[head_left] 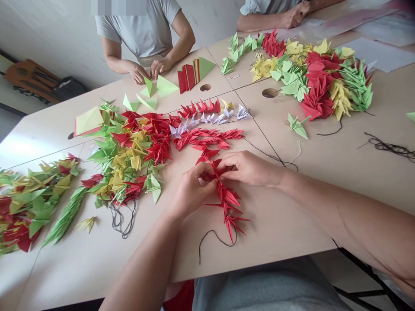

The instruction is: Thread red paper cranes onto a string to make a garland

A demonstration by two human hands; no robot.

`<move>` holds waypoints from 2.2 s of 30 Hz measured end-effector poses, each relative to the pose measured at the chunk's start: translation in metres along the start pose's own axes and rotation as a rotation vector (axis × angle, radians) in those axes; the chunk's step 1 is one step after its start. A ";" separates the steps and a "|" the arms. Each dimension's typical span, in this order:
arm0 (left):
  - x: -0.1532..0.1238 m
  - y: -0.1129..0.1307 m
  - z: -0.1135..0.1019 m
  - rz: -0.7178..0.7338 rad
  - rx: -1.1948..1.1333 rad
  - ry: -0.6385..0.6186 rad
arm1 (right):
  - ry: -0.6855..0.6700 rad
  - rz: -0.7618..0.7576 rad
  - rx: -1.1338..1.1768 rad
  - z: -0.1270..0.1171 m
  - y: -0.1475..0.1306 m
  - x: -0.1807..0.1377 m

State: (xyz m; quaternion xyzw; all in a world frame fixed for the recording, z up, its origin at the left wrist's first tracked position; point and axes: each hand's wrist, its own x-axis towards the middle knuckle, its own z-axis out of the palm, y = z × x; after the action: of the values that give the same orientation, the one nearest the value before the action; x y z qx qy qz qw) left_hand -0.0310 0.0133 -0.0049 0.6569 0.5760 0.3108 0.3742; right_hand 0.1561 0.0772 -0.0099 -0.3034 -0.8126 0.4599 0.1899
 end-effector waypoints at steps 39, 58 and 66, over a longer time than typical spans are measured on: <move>-0.003 -0.002 -0.003 0.132 0.113 -0.087 | -0.133 0.229 0.321 -0.005 0.002 0.003; -0.002 -0.001 -0.003 0.191 0.171 -0.027 | -0.144 0.160 0.355 -0.003 0.012 0.004; -0.001 0.001 -0.004 0.161 0.168 -0.060 | -0.133 0.128 0.289 -0.003 0.012 0.003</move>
State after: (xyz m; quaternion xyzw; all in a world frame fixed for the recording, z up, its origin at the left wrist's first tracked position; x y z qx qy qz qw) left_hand -0.0342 0.0129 -0.0015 0.7390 0.5341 0.2707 0.3087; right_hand 0.1598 0.0860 -0.0189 -0.2931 -0.7277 0.6023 0.1476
